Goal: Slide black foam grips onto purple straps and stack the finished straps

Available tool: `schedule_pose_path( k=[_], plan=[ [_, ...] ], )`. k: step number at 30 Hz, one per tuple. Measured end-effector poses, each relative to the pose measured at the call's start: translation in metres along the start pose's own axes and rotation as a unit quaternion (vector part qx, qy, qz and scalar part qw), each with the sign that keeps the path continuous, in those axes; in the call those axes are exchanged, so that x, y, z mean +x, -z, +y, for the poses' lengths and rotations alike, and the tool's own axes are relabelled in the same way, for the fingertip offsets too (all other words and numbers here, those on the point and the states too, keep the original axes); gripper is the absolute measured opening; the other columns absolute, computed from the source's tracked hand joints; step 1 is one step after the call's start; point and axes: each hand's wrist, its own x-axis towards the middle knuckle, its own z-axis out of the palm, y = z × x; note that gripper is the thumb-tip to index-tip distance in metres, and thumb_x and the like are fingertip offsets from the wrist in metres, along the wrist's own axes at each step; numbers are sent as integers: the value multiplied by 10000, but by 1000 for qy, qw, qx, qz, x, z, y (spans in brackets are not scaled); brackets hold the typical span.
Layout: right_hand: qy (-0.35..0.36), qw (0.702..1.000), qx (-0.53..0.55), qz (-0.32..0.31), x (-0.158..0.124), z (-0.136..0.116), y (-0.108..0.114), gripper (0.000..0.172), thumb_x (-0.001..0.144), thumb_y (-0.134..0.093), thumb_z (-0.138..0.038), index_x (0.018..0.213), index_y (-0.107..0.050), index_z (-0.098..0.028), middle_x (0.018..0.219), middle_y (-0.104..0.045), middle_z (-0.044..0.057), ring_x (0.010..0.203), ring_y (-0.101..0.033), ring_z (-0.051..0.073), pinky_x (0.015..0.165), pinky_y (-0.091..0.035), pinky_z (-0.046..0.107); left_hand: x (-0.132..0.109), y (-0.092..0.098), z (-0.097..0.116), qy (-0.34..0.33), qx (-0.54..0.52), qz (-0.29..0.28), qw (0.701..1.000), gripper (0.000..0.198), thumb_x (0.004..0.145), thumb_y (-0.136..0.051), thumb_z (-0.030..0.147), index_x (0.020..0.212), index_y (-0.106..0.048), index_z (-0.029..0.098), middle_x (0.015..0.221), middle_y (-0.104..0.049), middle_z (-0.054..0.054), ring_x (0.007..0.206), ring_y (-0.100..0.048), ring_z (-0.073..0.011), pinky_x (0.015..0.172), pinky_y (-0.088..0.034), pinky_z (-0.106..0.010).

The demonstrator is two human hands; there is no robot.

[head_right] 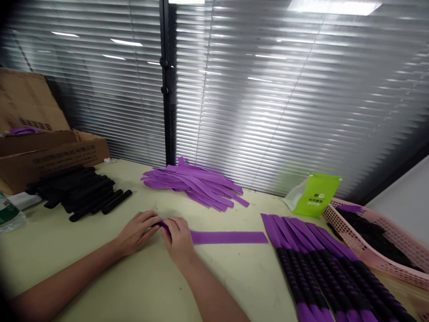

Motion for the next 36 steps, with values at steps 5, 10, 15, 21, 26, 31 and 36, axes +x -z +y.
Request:
schedule_pose_path(
  k=[5, 10, 15, 21, 26, 31, 36],
  plan=[
    [17, 1000, 21, 6, 0, 2, -1, 180, 918, -506, -229, 1062, -615, -216, 976, -640, 57, 896, -561, 175, 814, -512, 338, 0, 4, 2, 9, -6, -6, 1000, 287, 968, -326, 362, 1126, -523, 224, 1039, -579, -65, 966, -529, -199, 829, -391, -349],
    [33, 999, 21, 3, 0, 3, -3, 169, 910, -512, -202, 1025, -635, -213, 938, -651, 56, 869, -564, 173, 787, -517, 334, 1, 6, 5, 17, 2, -20, 1000, 294, 963, -313, 366, 1061, -545, 213, 988, -573, -61, 922, -529, -203, 804, -385, -351],
    [41, 999, 9, -3, 0, 3, -6, 155, 912, -511, -218, 981, -650, -210, 908, -658, 58, 845, -572, 174, 781, -519, 341, 0, 2, 5, 35, 11, -18, 999, 284, 959, -311, 377, 990, -544, 216, 955, -577, -47, 898, -530, -208, 784, -368, -357],
    [36, 999, 10, -22, 0, 4, -7, 155, 913, -515, -220, 982, -653, -222, 911, -662, 50, 855, -578, 168, 798, -519, 338, 1, -2, 7, 75, 16, -15, 997, 259, 936, -341, 381, 913, -531, 206, 901, -575, -37, 868, -541, -221, 776, -356, -372],
    [40, 999, 21, -20, 0, 5, -6, 154, 907, -520, -208, 970, -661, -215, 910, -660, 56, 851, -578, 171, 787, -516, 343, 2, 0, 12, 87, 32, -29, 995, 212, 916, -373, 351, 902, -524, 203, 896, -581, -34, 860, -537, -215, 779, -349, -373],
    [42, 999, 20, -20, 0, 5, -6, 146, 899, -530, -211, 963, -662, -218, 890, -661, 51, 841, -579, 166, 779, -518, 329, 2, -1, 11, 87, 45, -25, 995, 180, 903, -391, 330, 884, -523, 208, 880, -581, -29, 846, -528, -208, 772, -345, -369],
    [46, 999, 4, -21, 0, 3, -5, 221, 894, -531, -222, 1103, -602, -211, 957, -665, 63, 880, -590, 184, 815, -521, 348, 1, -2, 8, 83, 27, -11, 996, 274, 926, -378, 440, 895, -523, 210, 890, -581, -31, 850, -530, -209, 776, -356, -372]
  ],
)
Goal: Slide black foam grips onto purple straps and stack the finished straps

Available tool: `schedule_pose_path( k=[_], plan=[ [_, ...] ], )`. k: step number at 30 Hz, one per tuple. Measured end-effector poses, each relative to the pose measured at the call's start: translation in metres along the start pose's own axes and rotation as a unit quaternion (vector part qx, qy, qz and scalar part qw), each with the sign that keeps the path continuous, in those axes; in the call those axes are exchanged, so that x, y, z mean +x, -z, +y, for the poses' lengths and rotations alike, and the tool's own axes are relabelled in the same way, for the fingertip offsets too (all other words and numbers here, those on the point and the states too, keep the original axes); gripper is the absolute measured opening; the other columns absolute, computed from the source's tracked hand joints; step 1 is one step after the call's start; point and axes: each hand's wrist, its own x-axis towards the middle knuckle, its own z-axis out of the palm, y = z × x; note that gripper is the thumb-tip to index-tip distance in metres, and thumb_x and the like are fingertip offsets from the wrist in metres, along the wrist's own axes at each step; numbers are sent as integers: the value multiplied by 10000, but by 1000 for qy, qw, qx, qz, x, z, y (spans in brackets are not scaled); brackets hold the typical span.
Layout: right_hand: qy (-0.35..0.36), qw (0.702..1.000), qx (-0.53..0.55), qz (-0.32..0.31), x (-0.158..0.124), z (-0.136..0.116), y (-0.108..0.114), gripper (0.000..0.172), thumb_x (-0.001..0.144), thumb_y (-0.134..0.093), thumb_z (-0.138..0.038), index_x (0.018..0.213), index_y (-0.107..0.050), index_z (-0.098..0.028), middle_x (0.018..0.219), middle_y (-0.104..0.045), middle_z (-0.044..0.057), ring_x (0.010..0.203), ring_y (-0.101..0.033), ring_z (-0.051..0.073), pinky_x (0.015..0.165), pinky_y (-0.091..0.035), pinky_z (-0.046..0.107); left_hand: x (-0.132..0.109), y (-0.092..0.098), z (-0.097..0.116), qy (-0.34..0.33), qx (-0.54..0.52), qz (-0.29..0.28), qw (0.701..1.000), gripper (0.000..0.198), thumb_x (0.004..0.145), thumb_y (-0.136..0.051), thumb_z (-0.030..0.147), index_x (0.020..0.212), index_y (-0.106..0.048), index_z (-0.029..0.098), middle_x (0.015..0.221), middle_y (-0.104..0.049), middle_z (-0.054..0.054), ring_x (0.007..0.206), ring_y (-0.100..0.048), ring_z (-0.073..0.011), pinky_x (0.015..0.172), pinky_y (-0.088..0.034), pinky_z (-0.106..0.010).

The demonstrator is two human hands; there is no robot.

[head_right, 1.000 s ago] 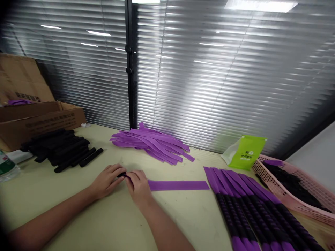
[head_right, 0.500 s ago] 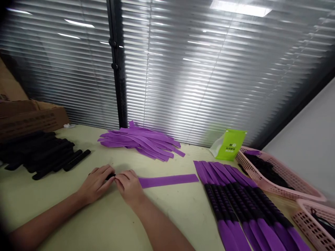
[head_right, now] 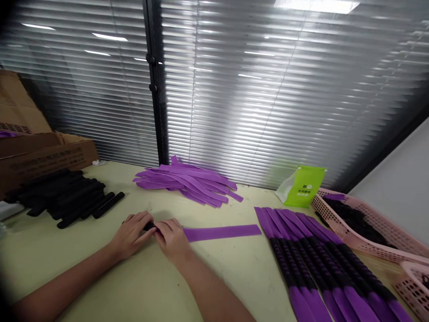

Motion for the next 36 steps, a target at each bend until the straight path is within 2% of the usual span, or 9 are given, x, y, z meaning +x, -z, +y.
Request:
schedule_pose_path(
  k=[5, 12, 16, 18, 23, 29, 32, 36],
  plan=[
    [4, 999, -33, -10, -3, 1, -1, 361, 907, -504, -242, 1265, -480, -206, 972, -666, 67, 862, -599, 199, 807, -527, 352, -1, 0, 2, -11, 8, 8, 1000, 312, 941, -343, 459, 902, -540, 220, 891, -584, -28, 851, -533, -206, 781, -355, -376],
    [6, 997, -55, -61, -3, -4, 3, 436, 883, -558, -280, 1299, -450, -207, 1064, -645, 82, 939, -584, 219, 850, -510, 371, 1, 0, -1, -1, 38, 3, 999, 296, 939, -348, 425, 873, -540, 210, 859, -588, -33, 831, -543, -215, 750, -350, -371],
    [-24, 992, -92, -79, -1, -2, 4, 512, 818, -626, -277, 1295, -465, -181, 1130, -617, 110, 999, -563, 256, 875, -496, 419, 3, 5, -6, 21, 48, 11, 999, 273, 931, -362, 397, 856, -541, 205, 851, -586, -37, 834, -545, -220, 760, -347, -379],
    [-32, 992, -98, -70, -1, 0, 4, 482, 816, -626, -285, 1270, -496, -188, 1096, -632, 106, 978, -573, 250, 861, -500, 414, 4, 8, -9, 32, 48, 19, 998, 266, 927, -369, 391, 845, -538, 203, 847, -585, -38, 830, -547, -221, 762, -345, -382],
    [1, 995, -90, -29, -1, 3, 6, 370, 860, -588, -363, 1197, -578, -211, 1038, -662, 95, 929, -601, 221, 838, -501, 385, 4, 10, -11, 34, 24, 24, 999, 308, 944, -332, 425, 858, -527, 204, 850, -586, -37, 837, -542, -222, 769, -350, -381],
    [7, 998, -67, 12, 0, 1, 10, 299, 863, -595, -350, 1137, -639, -237, 1023, -676, 77, 896, -618, 196, 818, -506, 364, 2, 13, -14, -27, -7, 10, 1000, 283, 907, -361, 444, 928, -494, 196, 853, -570, -52, 808, -507, -230, 759, -367, -384],
    [6, 999, -46, 14, 1, 1, 12, 248, 865, -596, -321, 1093, -662, -250, 1042, -674, 62, 907, -617, 187, 822, -503, 363, 1, 15, -15, -55, -7, -6, 998, 254, 845, -431, 386, 995, -477, 186, 910, -563, -73, 836, -496, -249, 764, -372, -397],
    [10, 999, -33, 20, 2, 1, 13, 208, 879, -579, -304, 1050, -681, -245, 1058, -672, 56, 912, -611, 185, 813, -497, 368, 1, 17, -18, -52, -30, -21, 998, 243, 824, -416, 254, 1051, -460, 179, 962, -565, -82, 885, -506, -252, 792, -378, -399]
  ],
)
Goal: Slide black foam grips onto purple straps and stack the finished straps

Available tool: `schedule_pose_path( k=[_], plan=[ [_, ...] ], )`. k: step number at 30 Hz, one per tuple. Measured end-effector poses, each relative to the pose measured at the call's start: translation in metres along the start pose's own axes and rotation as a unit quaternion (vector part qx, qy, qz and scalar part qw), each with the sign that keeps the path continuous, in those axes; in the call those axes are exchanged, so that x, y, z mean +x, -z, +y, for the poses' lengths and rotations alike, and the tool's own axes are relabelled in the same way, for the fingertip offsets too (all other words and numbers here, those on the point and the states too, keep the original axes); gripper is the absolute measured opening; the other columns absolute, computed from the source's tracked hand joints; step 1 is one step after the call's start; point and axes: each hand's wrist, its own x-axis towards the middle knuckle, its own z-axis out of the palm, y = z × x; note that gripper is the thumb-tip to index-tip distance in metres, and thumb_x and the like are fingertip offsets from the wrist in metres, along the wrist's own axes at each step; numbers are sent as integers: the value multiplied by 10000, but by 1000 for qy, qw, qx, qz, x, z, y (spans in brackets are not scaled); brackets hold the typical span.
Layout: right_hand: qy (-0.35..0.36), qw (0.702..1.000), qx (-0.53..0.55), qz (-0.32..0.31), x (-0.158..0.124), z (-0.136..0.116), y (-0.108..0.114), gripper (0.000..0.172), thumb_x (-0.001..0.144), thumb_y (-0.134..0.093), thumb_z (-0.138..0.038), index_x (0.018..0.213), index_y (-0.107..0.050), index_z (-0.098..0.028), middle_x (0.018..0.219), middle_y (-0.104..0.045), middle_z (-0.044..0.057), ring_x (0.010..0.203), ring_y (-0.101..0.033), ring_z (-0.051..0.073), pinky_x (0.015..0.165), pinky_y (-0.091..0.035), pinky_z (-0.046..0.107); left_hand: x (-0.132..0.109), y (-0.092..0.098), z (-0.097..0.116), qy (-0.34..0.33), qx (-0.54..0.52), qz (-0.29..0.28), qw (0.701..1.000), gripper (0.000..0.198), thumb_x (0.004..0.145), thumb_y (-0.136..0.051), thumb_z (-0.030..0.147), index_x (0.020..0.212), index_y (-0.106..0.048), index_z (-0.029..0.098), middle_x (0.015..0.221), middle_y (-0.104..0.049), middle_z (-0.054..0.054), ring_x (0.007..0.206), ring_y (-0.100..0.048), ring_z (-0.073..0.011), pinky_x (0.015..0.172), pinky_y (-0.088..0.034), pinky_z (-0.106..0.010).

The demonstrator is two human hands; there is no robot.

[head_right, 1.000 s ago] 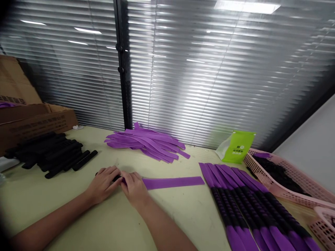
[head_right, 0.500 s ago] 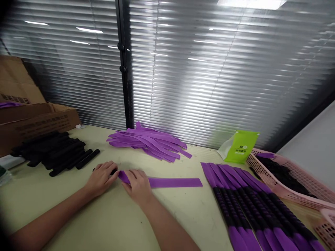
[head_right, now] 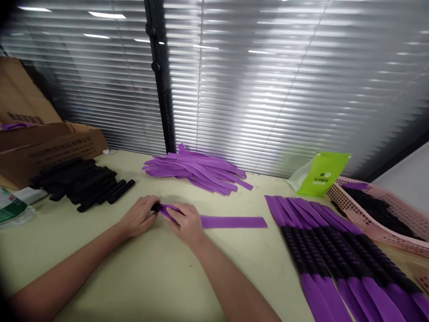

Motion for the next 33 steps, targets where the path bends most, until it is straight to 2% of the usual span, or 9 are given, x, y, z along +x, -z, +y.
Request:
schedule_pose_path(
  k=[11, 19, 23, 27, 33],
  plan=[
    [2, 1000, 16, 26, -1, 1, 0, 201, 857, -591, -219, 1032, -683, -254, 1019, -679, 46, 886, -615, 168, 781, -500, 356, 0, 0, -6, -32, -18, 9, 999, 296, 865, -417, 195, 1151, -496, 198, 1088, -596, -92, 1008, -535, -237, 886, -397, -403],
    [-11, 994, 51, 93, 4, -6, 1, 117, 832, -595, -184, 891, -685, -229, 880, -676, 59, 780, -624, 172, 720, -524, 358, -2, -10, -13, -77, -34, 50, 995, 313, 956, -376, 285, 1236, -488, 200, 1164, -601, -108, 1066, -542, -228, 922, -426, -385],
    [-54, 987, 73, 131, 5, -8, 1, 81, 825, -595, -188, 830, -670, -219, 862, -658, 55, 781, -626, 159, 717, -539, 327, -1, -5, -10, -82, -38, 35, 995, 369, 971, -338, 342, 1290, -467, 209, 1189, -598, -111, 1068, -543, -234, 917, -424, -393],
    [-72, 984, 85, 139, 2, -8, 0, 60, 816, -601, -174, 808, -651, -206, 853, -646, 56, 783, -622, 156, 716, -538, 312, 0, -1, -3, -85, -25, 18, 996, 394, 982, -286, 337, 1307, -459, 197, 1195, -597, -116, 1058, -550, -227, 911, -417, -387],
    [-38, 987, 76, 138, 2, -8, 0, 60, 805, -604, -158, 781, -632, -205, 839, -650, 53, 759, -615, 155, 712, -530, 320, -1, -5, 0, -116, -5, 58, 992, 352, 979, -319, 290, 1273, -476, 176, 1154, -618, -112, 1020, -559, -211, 877, -427, -366]
  ],
)
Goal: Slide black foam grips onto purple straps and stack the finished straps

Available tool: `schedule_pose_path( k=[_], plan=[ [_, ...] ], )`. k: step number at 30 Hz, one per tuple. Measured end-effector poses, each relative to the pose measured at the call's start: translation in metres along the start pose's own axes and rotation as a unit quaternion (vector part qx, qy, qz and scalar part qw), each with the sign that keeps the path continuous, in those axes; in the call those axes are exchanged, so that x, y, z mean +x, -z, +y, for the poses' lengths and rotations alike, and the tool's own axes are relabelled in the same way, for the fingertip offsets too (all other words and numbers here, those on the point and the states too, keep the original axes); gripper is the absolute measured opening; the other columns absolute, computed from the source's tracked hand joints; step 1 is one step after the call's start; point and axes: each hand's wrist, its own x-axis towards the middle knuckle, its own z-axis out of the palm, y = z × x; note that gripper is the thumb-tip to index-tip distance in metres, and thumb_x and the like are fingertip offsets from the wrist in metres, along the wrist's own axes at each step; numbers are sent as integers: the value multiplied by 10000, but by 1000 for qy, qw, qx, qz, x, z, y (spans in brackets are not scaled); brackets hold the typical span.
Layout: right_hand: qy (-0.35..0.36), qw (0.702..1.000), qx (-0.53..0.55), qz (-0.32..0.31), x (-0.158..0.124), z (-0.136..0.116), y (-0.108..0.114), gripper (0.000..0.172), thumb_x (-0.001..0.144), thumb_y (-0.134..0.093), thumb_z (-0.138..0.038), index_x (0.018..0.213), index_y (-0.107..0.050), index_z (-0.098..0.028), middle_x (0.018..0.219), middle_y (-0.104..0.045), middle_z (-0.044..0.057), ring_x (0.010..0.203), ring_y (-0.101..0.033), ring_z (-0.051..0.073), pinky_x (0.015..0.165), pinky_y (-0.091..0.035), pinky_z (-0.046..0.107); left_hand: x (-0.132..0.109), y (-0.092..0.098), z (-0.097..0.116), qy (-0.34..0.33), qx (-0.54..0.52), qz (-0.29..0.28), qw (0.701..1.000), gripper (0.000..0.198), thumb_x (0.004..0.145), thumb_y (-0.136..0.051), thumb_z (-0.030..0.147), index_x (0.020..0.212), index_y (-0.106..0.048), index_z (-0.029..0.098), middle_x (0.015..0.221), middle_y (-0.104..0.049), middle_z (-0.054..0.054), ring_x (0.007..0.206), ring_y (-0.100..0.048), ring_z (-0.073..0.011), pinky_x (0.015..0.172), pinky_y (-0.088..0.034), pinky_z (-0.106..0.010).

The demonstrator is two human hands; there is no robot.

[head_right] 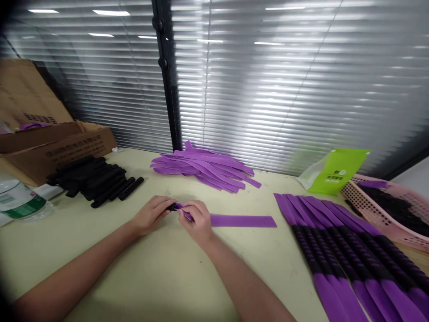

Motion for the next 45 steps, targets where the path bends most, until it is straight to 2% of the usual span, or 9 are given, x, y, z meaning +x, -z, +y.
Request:
schedule_pose_path(
  k=[6, 14, 19, 35, 38, 42, 45],
  plan=[
    [35, 999, -6, -4, 2, -1, 0, 67, 790, -617, -140, 785, -627, -206, 838, -659, 55, 745, -612, 161, 696, -529, 331, -1, -2, -1, -30, 9, 30, 999, 325, 964, -373, 243, 1265, -467, 170, 1133, -624, -104, 999, -554, -202, 867, -407, -351],
    [30, 999, 7, -9, 0, -1, 0, 92, 779, -600, -118, 775, -595, -210, 865, -649, 60, 765, -615, 159, 699, -541, 324, 2, -6, 10, 25, 62, 21, 998, 338, 968, -320, 230, 1257, -488, 183, 1121, -625, -102, 1020, -549, -213, 886, -319, -377],
    [34, 999, 10, -22, 1, -1, 0, 107, 779, -597, -107, 786, -589, -214, 941, -664, 63, 807, -621, 160, 740, -543, 330, 2, -6, 10, 27, 61, 21, 998, 333, 965, -319, 219, 1252, -484, 186, 1111, -619, -100, 1005, -542, -211, 892, -306, -374],
    [43, 998, 2, -39, 0, 1, -1, 112, 821, -587, -145, 871, -649, -224, 917, -689, 58, 824, -642, 167, 748, -553, 334, 1, -5, 7, -14, 26, 38, 999, 296, 952, -363, 188, 1234, -453, 172, 1099, -604, -102, 991, -527, -213, 855, -387, -369],
    [53, 997, -8, -60, -1, 2, -1, 121, 839, -576, -159, 899, -657, -227, 918, -694, 56, 825, -641, 167, 744, -548, 340, 1, -4, 8, -26, 23, 33, 999, 286, 947, -376, 188, 1217, -468, 174, 1089, -610, -100, 968, -532, -209, 844, -397, -362],
    [67, 993, -28, -96, -2, 4, 0, 134, 854, -576, -167, 943, -659, -222, 985, -686, 55, 874, -625, 169, 779, -533, 350, 1, -5, 10, -33, 26, 38, 998, 287, 945, -370, 189, 1207, -485, 170, 1070, -622, -98, 936, -541, -199, 826, -404, -352],
    [43, 991, -72, -106, -2, 4, 1, 138, 858, -587, -211, 974, -661, -225, 1104, -638, 73, 943, -596, 188, 821, -518, 372, 2, -5, 9, -17, 35, 50, 998, 304, 945, -370, 199, 1223, -489, 172, 1083, -627, -100, 972, -549, -202, 845, -400, -359]
  ],
)
